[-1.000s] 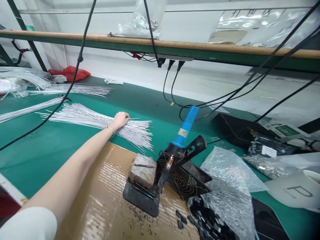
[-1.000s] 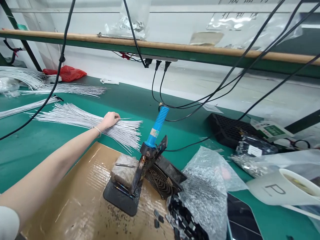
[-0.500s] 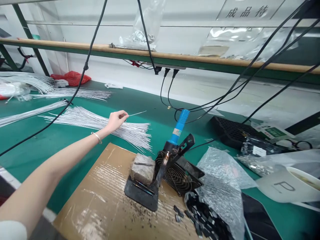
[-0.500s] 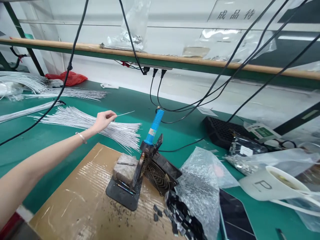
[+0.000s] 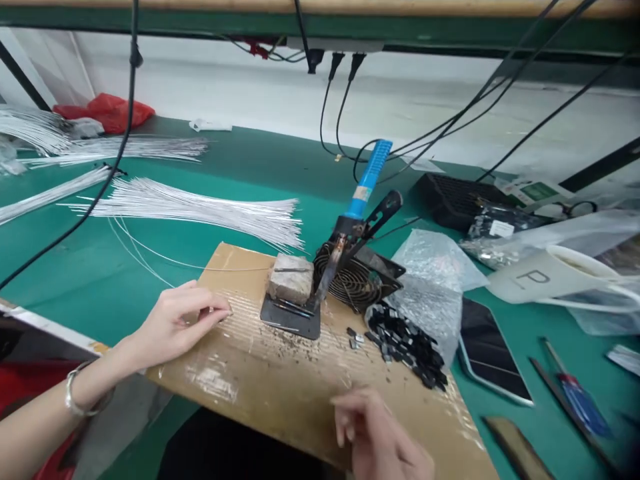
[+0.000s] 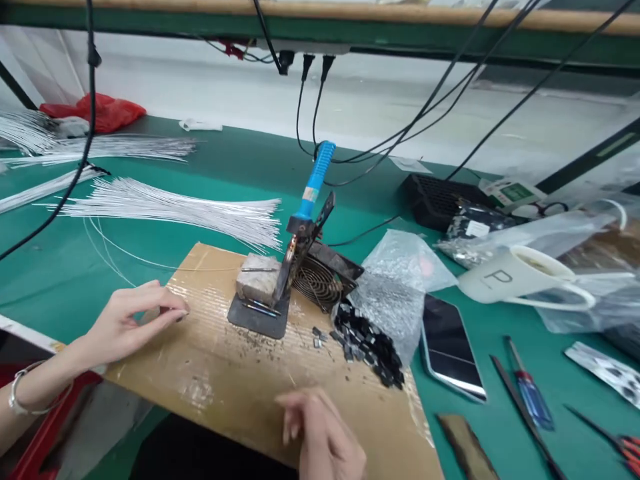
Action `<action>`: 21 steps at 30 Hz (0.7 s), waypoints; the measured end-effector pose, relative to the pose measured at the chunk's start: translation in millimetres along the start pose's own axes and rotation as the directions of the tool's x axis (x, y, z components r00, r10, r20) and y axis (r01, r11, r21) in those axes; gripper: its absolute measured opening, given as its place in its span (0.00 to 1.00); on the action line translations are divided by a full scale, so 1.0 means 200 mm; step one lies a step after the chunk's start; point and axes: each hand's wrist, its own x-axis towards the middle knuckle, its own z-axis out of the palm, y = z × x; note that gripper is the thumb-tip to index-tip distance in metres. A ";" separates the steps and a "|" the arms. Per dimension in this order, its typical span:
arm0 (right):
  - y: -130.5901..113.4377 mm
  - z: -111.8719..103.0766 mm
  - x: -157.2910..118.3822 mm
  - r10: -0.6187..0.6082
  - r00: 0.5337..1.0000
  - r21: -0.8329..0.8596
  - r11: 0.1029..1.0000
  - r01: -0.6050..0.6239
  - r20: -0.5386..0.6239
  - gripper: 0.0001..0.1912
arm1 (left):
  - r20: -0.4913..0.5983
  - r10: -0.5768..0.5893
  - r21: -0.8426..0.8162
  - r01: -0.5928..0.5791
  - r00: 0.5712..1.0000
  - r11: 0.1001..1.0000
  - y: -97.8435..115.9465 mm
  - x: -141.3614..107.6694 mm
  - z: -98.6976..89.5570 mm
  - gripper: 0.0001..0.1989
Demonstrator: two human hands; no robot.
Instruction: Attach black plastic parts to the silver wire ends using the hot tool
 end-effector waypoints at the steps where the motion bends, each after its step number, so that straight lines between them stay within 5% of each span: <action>1: -0.02 0.03 -0.01 -0.062 0.997 -0.118 0.991 0.057 -0.046 0.14 | 0.028 0.022 -0.015 -0.021 0.999 1.000 0.02 -0.02 0.01 0.07; 4: -0.08 0.10 -0.01 -0.197 0.980 -0.275 0.941 0.195 0.022 0.06 | 0.097 0.080 -0.029 -0.078 0.992 0.997 0.07 -0.04 0.01 0.08; 9: -0.12 0.13 0.03 -0.289 0.936 -0.265 0.904 0.335 0.200 0.06 | 0.198 0.119 -0.024 -0.117 0.973 0.993 0.16 -0.04 0.00 0.09; 21: -0.10 0.16 -0.01 -0.238 0.954 -0.189 0.944 0.271 0.183 0.07 | 0.267 0.060 -0.102 -0.034 0.962 0.994 0.25 -0.03 0.04 0.08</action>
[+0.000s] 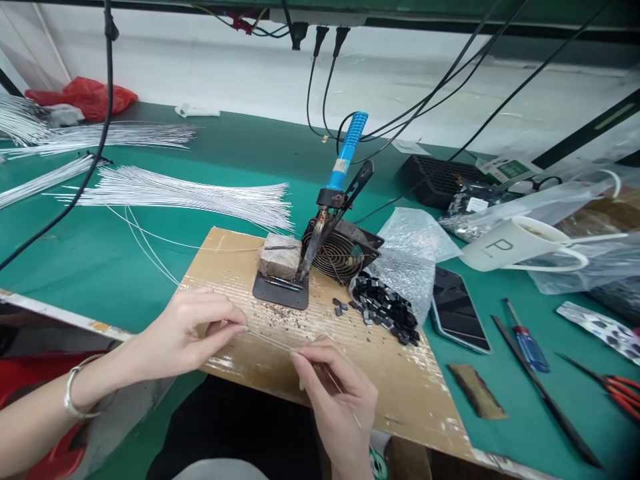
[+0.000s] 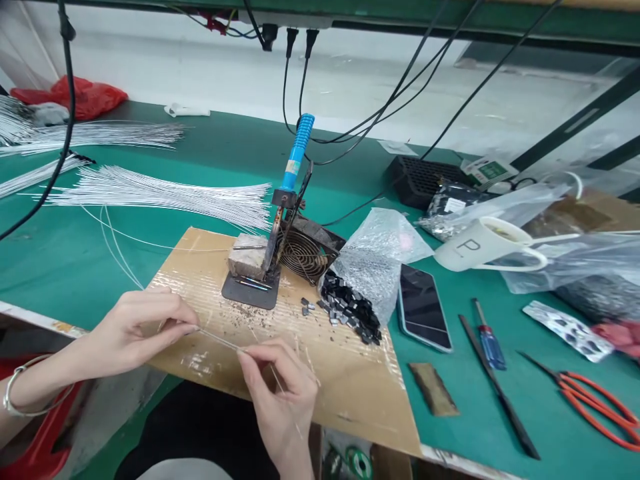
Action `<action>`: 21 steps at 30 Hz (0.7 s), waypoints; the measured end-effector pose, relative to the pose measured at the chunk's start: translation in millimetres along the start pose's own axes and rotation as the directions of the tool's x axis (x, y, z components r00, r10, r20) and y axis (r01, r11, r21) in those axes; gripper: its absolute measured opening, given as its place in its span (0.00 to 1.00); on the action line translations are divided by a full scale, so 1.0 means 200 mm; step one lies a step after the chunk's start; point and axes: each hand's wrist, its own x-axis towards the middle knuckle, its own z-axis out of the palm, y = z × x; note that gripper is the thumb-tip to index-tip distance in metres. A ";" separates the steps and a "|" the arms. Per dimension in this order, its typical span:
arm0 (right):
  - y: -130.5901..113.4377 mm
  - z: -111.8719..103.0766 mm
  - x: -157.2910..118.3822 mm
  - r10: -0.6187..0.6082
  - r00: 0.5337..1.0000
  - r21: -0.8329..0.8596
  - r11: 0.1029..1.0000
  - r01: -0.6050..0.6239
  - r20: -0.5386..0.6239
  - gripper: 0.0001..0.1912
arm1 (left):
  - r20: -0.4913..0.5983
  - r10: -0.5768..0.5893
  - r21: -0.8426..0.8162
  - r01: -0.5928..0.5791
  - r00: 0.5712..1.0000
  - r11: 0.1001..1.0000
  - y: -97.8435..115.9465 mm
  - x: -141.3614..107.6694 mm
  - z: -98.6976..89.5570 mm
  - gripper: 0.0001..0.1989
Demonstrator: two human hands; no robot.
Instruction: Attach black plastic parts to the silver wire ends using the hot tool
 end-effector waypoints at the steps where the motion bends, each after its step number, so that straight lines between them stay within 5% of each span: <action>1: 0.00 0.00 0.00 0.009 1.000 0.005 1.000 -0.009 -0.004 0.07 | 0.005 -0.002 0.008 0.002 1.000 1.000 0.01 0.01 0.00 0.08; 9: 0.00 -0.02 0.00 0.043 0.999 0.046 0.998 -0.043 0.013 0.07 | 0.092 -0.112 -0.033 0.115 0.989 0.993 0.03 0.03 0.00 0.10; 15: -0.04 -0.05 0.00 0.002 0.997 0.003 1.000 -0.003 0.071 0.08 | 0.276 -0.274 -0.190 0.332 0.921 0.924 0.02 0.05 0.00 0.11; 18: -0.06 -0.04 -0.01 -0.015 0.998 -0.012 1.000 0.016 0.060 0.09 | 0.281 -0.271 -0.180 0.328 0.921 0.927 0.02 0.06 0.01 0.12; 21: -0.05 -0.03 -0.01 0.034 0.999 0.012 0.999 -0.034 0.010 0.10 | 0.190 -0.222 0.036 0.219 0.957 0.975 -0.04 0.08 0.02 0.18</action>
